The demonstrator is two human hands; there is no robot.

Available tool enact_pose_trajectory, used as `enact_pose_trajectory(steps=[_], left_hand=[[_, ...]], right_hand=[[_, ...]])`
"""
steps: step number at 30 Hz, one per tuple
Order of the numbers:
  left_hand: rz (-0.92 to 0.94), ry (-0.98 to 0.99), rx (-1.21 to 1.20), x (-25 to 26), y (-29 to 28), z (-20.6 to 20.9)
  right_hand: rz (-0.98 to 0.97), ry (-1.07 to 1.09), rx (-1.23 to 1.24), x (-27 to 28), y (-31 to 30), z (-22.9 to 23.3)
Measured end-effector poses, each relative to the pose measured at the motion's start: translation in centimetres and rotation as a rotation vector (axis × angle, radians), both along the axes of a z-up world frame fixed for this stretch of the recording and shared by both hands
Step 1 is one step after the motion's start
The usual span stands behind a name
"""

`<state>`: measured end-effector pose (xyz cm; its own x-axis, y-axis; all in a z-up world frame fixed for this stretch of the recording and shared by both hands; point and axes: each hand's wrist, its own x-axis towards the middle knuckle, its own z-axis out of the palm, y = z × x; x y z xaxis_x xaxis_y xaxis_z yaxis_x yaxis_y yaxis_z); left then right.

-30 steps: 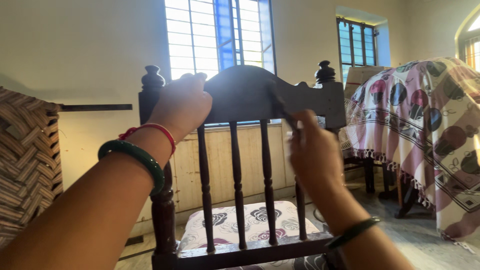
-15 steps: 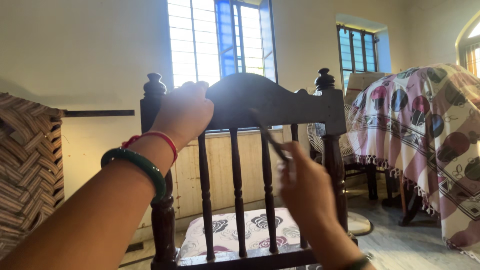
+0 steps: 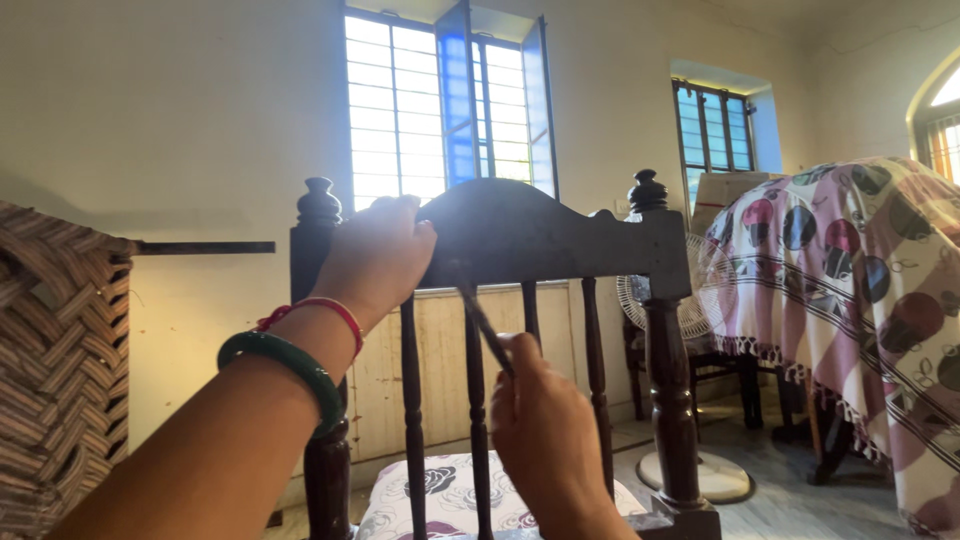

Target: The person paints a wooden chair using a brush, applying dark paint to the legs, rails, and backrest slats.

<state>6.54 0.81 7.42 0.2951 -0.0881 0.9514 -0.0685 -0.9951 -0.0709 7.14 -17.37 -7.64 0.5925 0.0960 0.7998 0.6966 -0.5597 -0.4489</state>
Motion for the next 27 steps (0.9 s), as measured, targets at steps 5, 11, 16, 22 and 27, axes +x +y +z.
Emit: enact_pose_trajectory(steps=[5, 11, 16, 22, 27], left_hand=[[0.016, 0.024, -0.005, 0.1, -0.4, -0.3], [-0.029, 0.027, -0.029, -0.9, -2.0, -1.0], [-0.088, 0.034, -0.1, -0.9, -2.6, -0.8], [-0.059, -0.026, -0.075, -0.2, -2.9, -1.1], [-0.023, 0.026, -0.043, -0.7, -3.9, -1.0]], right_hand=[[-0.013, 0.151, 0.035, 0.6, -1.5, 0.7], [-0.17, 0.067, 0.233, 2.7, -8.6, -0.2], [-0.172, 0.103, 0.24, 3.9, -8.3, 0.2], [0.001, -0.055, 0.102, 1.4, -1.6, 1.2], [-0.077, -0.129, 0.03, 0.9, -2.2, 3.5]])
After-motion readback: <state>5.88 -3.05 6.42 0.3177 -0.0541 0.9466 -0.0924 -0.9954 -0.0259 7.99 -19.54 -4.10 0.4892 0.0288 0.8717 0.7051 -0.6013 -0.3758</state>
